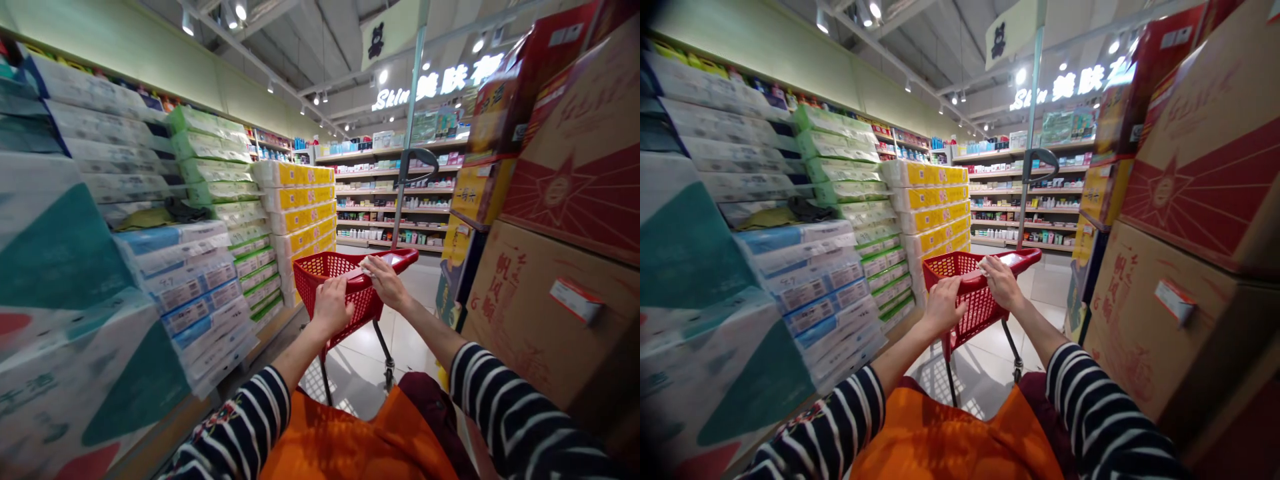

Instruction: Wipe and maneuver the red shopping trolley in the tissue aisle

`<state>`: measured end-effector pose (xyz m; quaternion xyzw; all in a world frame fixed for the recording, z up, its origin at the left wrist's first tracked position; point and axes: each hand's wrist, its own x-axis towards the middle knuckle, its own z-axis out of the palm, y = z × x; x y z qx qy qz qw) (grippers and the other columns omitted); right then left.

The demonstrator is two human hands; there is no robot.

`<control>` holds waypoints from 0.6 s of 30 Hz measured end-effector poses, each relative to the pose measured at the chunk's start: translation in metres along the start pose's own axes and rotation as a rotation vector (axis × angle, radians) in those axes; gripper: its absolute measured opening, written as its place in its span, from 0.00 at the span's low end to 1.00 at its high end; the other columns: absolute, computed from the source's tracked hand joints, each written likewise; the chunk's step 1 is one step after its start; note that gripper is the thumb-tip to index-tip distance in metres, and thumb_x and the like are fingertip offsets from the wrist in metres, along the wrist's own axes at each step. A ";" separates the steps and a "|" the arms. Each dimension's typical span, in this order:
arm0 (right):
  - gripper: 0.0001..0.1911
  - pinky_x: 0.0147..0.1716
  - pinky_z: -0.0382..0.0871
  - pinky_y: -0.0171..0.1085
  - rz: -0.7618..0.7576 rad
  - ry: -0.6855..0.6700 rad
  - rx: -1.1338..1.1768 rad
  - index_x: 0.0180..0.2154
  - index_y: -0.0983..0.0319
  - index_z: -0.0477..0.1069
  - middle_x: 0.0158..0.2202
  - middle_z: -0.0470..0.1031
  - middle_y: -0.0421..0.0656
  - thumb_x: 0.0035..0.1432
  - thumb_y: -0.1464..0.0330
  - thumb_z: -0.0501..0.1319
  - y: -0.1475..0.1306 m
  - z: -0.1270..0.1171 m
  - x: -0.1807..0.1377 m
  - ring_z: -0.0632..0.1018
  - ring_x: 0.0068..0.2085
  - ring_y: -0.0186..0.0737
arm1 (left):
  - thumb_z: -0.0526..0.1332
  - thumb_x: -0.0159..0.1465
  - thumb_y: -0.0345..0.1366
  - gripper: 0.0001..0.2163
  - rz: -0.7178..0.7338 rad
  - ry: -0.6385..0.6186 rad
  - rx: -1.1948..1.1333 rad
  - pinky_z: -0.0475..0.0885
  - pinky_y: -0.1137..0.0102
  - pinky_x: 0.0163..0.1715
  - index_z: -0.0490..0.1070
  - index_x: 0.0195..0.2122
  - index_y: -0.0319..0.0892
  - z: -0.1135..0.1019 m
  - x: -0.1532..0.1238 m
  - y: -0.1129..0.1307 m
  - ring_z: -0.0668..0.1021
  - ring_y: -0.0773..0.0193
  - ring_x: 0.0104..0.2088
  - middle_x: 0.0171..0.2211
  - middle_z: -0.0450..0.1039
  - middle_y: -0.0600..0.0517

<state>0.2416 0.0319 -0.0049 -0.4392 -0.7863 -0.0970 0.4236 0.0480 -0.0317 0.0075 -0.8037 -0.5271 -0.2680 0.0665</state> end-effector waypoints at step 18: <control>0.22 0.58 0.58 0.50 0.074 0.018 -0.128 0.48 0.64 0.72 0.57 0.65 0.48 0.54 0.74 0.49 -0.035 -0.012 -0.014 0.63 0.58 0.48 | 0.53 0.57 0.35 0.32 -0.097 -0.165 -0.069 0.47 0.51 0.61 0.45 0.63 0.36 0.028 0.014 0.012 0.51 0.56 0.64 0.65 0.47 0.43</control>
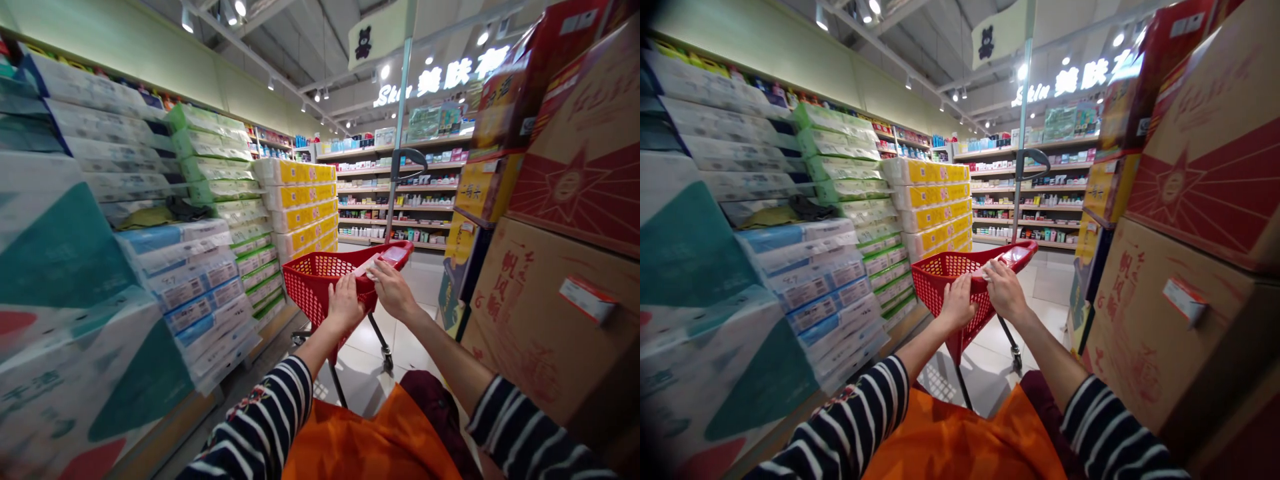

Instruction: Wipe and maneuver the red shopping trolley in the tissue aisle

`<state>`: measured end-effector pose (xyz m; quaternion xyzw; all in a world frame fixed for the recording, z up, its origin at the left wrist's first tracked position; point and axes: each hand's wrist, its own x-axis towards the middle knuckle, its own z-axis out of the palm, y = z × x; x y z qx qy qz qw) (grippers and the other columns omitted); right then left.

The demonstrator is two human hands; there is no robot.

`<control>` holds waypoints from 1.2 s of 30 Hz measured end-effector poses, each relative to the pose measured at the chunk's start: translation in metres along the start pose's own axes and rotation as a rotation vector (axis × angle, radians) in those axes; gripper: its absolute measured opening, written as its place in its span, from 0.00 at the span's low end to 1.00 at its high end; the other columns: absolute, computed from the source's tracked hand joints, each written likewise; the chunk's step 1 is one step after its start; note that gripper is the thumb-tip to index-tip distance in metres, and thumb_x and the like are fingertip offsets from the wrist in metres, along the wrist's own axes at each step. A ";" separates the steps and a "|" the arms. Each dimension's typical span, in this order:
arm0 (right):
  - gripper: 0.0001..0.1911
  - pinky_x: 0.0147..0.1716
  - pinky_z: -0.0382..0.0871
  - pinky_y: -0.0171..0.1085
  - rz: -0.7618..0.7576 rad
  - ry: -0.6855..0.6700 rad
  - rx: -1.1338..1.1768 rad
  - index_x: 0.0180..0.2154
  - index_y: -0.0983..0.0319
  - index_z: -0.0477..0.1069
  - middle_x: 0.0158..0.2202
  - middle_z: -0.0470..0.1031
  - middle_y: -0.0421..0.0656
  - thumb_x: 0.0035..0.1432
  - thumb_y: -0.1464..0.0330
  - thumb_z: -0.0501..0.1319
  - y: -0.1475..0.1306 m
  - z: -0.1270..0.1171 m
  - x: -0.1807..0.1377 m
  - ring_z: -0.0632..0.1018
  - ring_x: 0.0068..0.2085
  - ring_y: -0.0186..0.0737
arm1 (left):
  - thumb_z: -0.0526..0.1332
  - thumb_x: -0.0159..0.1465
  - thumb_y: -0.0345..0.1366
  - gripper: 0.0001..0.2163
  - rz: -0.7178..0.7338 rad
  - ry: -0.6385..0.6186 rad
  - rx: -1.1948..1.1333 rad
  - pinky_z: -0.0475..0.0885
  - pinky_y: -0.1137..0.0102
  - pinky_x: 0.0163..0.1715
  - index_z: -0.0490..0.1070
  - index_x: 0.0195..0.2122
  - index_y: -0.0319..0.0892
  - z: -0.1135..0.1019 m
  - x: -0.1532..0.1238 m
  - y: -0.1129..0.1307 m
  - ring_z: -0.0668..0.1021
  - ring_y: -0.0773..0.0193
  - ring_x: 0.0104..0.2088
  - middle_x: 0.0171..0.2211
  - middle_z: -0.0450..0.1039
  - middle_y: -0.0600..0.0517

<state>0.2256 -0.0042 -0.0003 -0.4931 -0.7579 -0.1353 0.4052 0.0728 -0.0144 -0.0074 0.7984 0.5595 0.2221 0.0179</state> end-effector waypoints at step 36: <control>0.18 0.57 0.56 0.49 -0.116 0.152 -0.214 0.46 0.67 0.72 0.55 0.67 0.51 0.55 0.74 0.51 0.007 -0.006 -0.027 0.61 0.58 0.50 | 0.52 0.59 0.41 0.32 0.057 -0.151 0.018 0.46 0.49 0.60 0.43 0.64 0.42 0.015 0.015 0.012 0.52 0.58 0.64 0.65 0.46 0.46</control>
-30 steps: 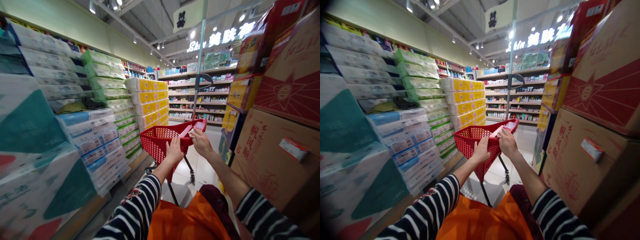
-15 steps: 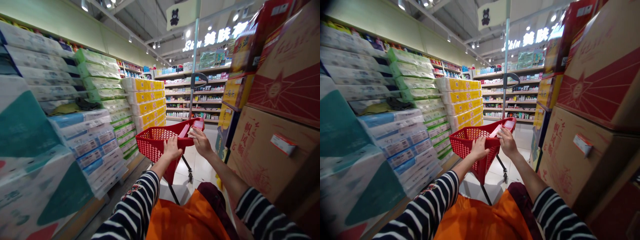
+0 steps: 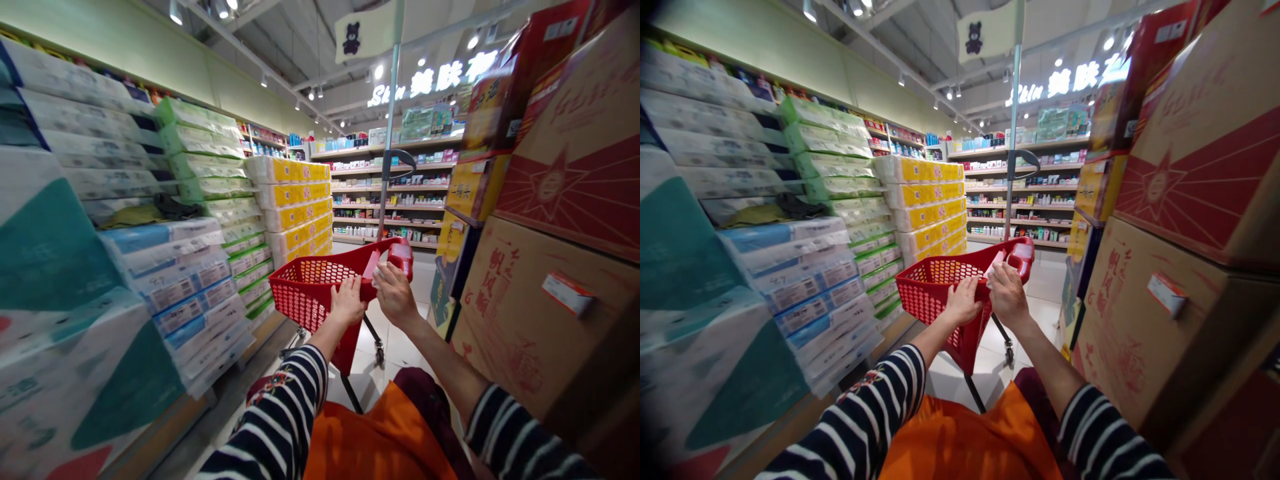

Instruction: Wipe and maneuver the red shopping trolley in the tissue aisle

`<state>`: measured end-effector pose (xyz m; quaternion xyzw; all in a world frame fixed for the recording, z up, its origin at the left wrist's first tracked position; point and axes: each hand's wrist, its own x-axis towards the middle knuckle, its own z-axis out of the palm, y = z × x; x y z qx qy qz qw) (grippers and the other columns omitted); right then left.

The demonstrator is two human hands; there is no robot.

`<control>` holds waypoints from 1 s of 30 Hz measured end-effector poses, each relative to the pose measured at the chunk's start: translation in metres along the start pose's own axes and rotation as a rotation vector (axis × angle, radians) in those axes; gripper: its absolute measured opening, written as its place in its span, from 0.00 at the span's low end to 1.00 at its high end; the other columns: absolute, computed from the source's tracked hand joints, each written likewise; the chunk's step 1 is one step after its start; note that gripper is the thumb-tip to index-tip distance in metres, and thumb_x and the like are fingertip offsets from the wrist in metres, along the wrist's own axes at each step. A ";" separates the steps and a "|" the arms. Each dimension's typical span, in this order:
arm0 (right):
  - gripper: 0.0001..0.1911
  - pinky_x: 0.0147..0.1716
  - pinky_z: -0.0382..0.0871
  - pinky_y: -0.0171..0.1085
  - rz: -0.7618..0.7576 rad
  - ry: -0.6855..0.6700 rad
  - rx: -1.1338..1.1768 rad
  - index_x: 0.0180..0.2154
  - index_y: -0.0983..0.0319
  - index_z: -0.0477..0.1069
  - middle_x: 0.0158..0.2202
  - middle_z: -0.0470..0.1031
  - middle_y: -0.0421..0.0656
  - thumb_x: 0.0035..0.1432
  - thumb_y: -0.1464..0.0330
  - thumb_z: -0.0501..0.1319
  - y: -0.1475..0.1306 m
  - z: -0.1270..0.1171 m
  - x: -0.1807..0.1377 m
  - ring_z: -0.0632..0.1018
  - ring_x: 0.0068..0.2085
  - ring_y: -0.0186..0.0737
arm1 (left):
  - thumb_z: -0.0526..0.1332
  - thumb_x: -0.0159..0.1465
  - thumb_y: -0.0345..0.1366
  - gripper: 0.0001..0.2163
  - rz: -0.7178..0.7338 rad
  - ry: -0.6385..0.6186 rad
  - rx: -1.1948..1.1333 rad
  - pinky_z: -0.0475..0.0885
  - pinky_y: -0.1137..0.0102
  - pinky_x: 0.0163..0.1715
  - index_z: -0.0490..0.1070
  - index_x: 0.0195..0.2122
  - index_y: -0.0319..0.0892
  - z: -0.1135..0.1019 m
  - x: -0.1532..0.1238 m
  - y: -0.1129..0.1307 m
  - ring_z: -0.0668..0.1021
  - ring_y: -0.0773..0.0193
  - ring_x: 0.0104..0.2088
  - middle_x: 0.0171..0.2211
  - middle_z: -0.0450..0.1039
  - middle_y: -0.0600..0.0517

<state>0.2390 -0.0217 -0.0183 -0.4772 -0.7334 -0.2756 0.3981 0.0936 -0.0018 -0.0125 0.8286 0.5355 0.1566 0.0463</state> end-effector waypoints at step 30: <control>0.20 0.56 0.51 0.44 0.021 -0.318 -0.156 0.48 0.66 0.70 0.57 0.64 0.48 0.55 0.74 0.51 -0.009 0.031 0.012 0.61 0.58 0.48 | 0.56 0.52 0.38 0.40 -0.095 -0.161 -0.001 0.43 0.48 0.61 0.37 0.64 0.39 0.017 0.000 -0.023 0.42 0.57 0.66 0.67 0.35 0.48</control>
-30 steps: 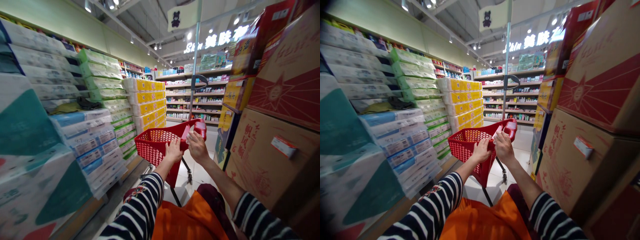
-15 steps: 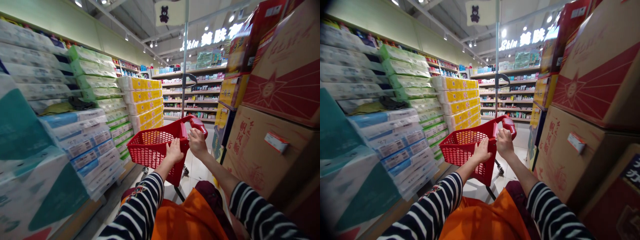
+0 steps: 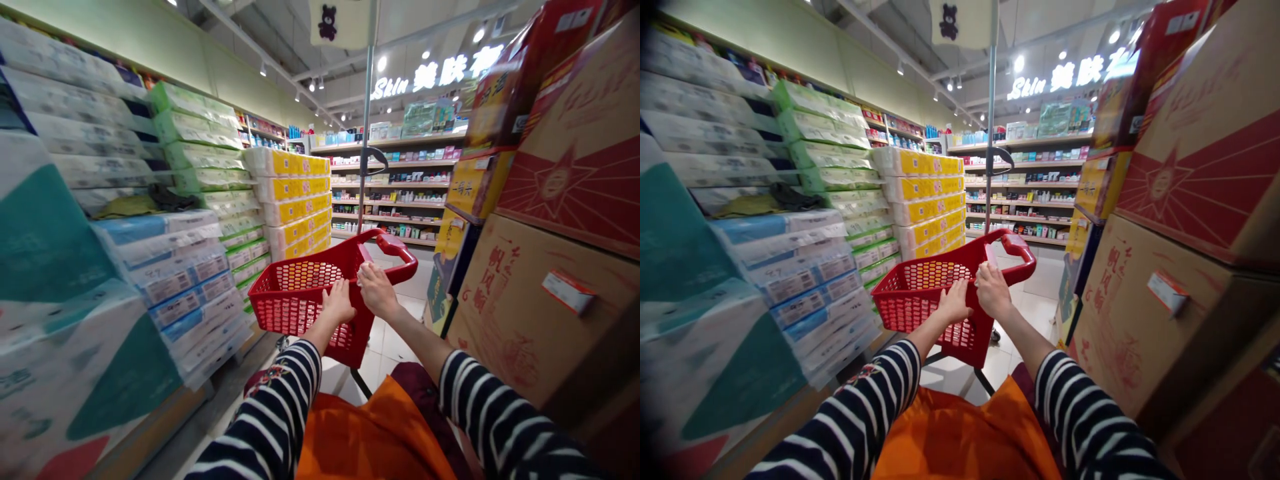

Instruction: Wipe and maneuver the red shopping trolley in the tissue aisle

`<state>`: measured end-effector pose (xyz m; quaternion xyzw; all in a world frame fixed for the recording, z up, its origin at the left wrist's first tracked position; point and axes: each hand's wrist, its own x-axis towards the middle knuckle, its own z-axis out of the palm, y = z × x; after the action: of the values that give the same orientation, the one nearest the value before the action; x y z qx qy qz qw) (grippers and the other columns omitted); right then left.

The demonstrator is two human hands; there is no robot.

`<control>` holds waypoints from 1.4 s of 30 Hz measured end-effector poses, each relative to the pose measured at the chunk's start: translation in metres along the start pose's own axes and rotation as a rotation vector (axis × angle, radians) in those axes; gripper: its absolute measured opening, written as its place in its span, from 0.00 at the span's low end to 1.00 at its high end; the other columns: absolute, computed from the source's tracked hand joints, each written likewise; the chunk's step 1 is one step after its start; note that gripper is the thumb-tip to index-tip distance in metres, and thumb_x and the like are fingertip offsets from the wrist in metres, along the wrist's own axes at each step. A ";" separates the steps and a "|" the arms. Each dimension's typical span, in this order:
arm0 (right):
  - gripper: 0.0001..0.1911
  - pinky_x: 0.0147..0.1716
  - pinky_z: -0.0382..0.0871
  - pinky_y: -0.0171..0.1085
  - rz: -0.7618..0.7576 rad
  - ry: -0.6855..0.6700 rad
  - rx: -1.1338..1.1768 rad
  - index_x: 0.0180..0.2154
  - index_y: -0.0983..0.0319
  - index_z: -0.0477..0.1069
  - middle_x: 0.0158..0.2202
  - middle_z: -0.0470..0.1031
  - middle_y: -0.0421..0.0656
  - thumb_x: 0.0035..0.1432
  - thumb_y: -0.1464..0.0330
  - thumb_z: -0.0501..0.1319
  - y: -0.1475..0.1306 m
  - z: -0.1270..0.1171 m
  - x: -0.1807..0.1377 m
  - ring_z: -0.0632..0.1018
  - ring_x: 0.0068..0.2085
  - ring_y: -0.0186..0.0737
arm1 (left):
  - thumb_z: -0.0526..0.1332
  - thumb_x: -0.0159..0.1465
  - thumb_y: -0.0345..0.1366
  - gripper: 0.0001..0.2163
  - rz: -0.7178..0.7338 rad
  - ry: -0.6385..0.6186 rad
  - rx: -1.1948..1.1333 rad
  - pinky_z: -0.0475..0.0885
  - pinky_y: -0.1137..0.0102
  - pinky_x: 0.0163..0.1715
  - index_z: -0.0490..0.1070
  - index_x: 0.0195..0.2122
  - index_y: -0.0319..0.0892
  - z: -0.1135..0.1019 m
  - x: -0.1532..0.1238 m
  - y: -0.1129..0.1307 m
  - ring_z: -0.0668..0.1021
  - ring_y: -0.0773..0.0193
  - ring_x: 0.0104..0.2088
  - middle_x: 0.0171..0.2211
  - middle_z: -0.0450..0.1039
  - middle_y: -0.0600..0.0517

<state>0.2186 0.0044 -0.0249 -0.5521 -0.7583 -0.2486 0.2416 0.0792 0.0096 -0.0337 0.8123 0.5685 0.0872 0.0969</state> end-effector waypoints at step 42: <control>0.22 0.57 0.51 0.46 -0.195 -0.139 0.068 0.53 0.67 0.65 0.60 0.59 0.50 0.57 0.74 0.49 -0.071 0.060 0.007 0.56 0.60 0.50 | 0.55 0.53 0.37 0.36 -0.257 0.081 0.034 0.45 0.50 0.60 0.44 0.63 0.39 0.023 -0.035 -0.108 0.43 0.56 0.66 0.67 0.35 0.44</control>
<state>0.1435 0.0290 -0.0736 -0.4831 -0.8313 -0.2061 0.1816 -0.0248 0.0114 -0.0845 0.7302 0.6726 0.0971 0.0706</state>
